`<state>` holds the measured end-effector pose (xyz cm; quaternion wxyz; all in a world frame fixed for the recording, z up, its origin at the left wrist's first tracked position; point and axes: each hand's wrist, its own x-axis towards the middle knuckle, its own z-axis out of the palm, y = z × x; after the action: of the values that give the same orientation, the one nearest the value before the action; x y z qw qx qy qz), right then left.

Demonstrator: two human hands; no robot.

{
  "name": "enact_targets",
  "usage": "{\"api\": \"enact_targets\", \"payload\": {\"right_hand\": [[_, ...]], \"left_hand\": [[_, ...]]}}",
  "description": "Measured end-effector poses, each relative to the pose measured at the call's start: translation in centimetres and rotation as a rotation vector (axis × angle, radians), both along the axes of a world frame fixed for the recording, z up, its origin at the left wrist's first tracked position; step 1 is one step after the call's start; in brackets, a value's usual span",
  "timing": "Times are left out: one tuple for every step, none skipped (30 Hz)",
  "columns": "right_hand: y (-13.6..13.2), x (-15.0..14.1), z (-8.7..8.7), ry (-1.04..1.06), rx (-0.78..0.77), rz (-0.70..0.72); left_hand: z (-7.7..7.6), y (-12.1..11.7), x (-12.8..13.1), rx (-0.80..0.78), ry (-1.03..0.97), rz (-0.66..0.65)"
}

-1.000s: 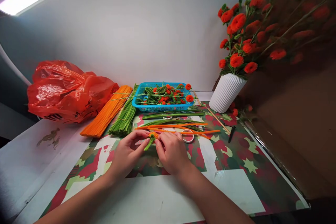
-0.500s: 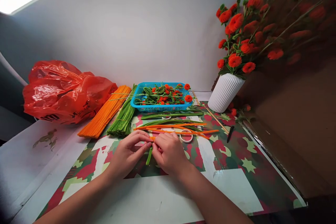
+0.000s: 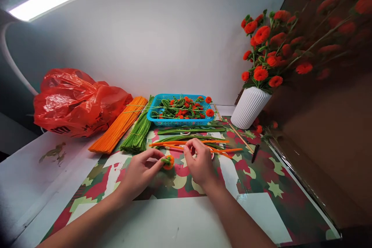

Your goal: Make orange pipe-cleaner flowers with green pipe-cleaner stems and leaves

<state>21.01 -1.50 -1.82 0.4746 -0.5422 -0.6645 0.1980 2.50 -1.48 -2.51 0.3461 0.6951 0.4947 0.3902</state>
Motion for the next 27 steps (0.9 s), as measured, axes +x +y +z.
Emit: {"api": "enact_targets", "payload": {"right_hand": [[0.3, 0.4, -0.1, -0.007, 0.021, -0.037], [0.5, 0.8, -0.1, -0.022, 0.04, -0.068], [0.8, 1.0, -0.2, -0.041, 0.054, -0.093], [1.0, 1.2, -0.4, -0.064, 0.067, -0.109], [1.2, 1.3, -0.5, -0.091, 0.079, -0.117], [1.3, 1.3, -0.7, -0.122, 0.091, -0.116], [1.4, 1.2, -0.9, -0.158, 0.102, -0.104], [1.5, 1.0, -1.1, -0.201, 0.111, -0.084], [1.5, 0.7, -1.3, -0.249, 0.115, -0.057], [1.6, 0.4, -1.6, -0.3, 0.115, -0.03], [1.6, 0.1, -1.8, -0.349, 0.112, -0.006], [1.6, -0.1, -2.0, -0.393, 0.108, 0.011], [1.7, -0.3, -2.2, -0.438, 0.108, 0.012], [1.7, -0.4, -2.4, -0.48, 0.109, 0.003], [1.8, -0.4, -2.6, -0.518, 0.113, -0.015], [1.9, -0.4, -2.7, -0.555, 0.118, -0.035], [2.0, -0.5, -2.8, -0.58, 0.121, -0.047], [2.0, -0.5, -2.9, -0.596, 0.123, -0.053], [2.1, -0.5, -3.0, -0.611, 0.124, -0.053], [2.1, -0.6, -3.0, -0.627, 0.125, -0.058], [2.1, -0.7, -3.0, -0.644, 0.126, -0.066], [2.1, -0.8, -3.0, -0.662, 0.126, -0.076], [2.1, -0.9, -3.0, -0.678, 0.126, -0.083], [2.0, -1.0, -2.9, -0.691, 0.126, -0.095], [2.0, -1.0, -2.9, -0.703, 0.125, -0.1], [1.9, -1.1, -2.8, -0.711, 0.124, -0.106], [1.8, -1.2, -2.7, -0.713, 0.122, -0.113]], "left_hand": [[-0.1, 0.1, -0.1, 0.064, 0.097, 0.004], [-0.2, 0.3, -0.2, 0.135, 0.184, 0.012], [-0.3, 0.4, -0.3, 0.2, 0.244, 0.022], [-0.3, 0.5, -0.4, 0.245, 0.271, 0.032], [-0.3, 0.6, -0.5, 0.267, 0.269, 0.045], [-0.2, 0.6, -0.5, 0.272, 0.253, 0.058], [0.0, 0.7, -0.6, 0.273, 0.233, 0.074], [0.1, 0.8, -0.7, 0.275, 0.216, 0.09], [0.3, 0.8, -0.9, 0.286, 0.202, 0.109], [0.4, 0.9, -1.0, 0.305, 0.193, 0.13], [0.5, 1.1, -1.2, 0.334, 0.188, 0.15], [0.5, 1.2, -1.4, 0.368, 0.189, 0.169], [0.4, 1.4, -1.6, 0.406, 0.198, 0.185], [0.2, 1.6, -1.7, 0.446, 0.216, 0.194], [0.0, 1.9, -1.8, 0.482, 0.248, 0.192], [-0.3, 2.1, -1.9, 0.517, 0.292, 0.173], [-0.6, 2.3, -2.0, 0.544, 0.34, 0.126], [-0.9, 2.6, -2.0, 0.563, 0.39, 0.054], [-1.2, 2.8, -2.0, 0.578, 0.443, -0.033], [-1.5, 3.0, -2.0, 0.584, 0.46, -0.085], [-1.7, 3.1, -1.9, 0.585, 0.468, -0.115], [-1.9, 3.3, -1.9, 0.587, 0.474, -0.131], [-2.1, 3.5, -1.8, 0.588, 0.477, -0.136], [-2.3, 3.7, -1.8, 0.588, 0.48, -0.135], [-2.4, 3.8, -1.8, 0.588, 0.484, -0.132], [-2.5, 4.0, -1.9, 0.588, 0.489, -0.129], [-2.5, 4.0, -1.9, 0.589, 0.496, -0.126]]}}
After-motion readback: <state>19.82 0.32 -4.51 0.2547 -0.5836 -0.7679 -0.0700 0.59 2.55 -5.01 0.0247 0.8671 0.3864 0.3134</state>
